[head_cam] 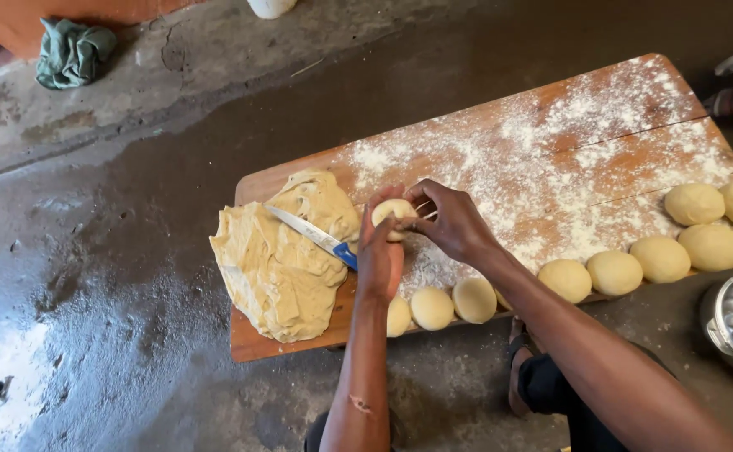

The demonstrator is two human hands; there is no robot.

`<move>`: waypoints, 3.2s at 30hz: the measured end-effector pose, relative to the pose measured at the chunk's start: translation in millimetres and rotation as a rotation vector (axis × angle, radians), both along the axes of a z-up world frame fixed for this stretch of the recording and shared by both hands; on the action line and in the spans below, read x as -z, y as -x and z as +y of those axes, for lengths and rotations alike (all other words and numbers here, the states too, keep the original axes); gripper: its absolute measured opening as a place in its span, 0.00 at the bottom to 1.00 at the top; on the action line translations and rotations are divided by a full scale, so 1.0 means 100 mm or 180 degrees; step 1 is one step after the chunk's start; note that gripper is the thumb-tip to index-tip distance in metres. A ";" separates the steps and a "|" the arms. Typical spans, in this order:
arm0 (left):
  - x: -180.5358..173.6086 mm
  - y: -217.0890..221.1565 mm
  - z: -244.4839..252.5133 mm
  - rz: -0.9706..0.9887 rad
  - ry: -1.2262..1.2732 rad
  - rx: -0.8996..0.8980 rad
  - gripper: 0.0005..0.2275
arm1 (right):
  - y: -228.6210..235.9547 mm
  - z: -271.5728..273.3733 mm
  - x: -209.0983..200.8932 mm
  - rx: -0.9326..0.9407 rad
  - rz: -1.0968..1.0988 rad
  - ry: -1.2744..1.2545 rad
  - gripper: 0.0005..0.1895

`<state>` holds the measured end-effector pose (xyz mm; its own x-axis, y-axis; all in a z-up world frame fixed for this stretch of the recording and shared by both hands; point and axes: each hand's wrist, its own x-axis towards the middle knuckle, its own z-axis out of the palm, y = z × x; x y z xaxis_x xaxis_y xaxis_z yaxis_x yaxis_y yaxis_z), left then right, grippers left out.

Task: Cutting dough into portions and rolling them into balls on a floured wooden board.

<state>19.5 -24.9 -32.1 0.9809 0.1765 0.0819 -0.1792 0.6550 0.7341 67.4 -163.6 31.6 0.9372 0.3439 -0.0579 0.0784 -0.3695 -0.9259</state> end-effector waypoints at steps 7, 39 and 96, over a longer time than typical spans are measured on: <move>-0.17 0.04 0.09 0.0268 -0.1625 -0.0363 0.17 | 0.10 -0.05 -0.13 -0.0014 -0.0680 0.0449 0.20; -0.21 -0.05 -0.02 0.0344 -0.1345 -0.0317 0.17 | -0.05 -0.12 0.08 0.0480 0.0299 -0.0504 0.20; 0.68 -0.68 -1.82 0.0747 -0.1579 0.0758 0.24 | 0.35 -0.37 -0.37 0.0636 -0.2762 -0.0998 0.13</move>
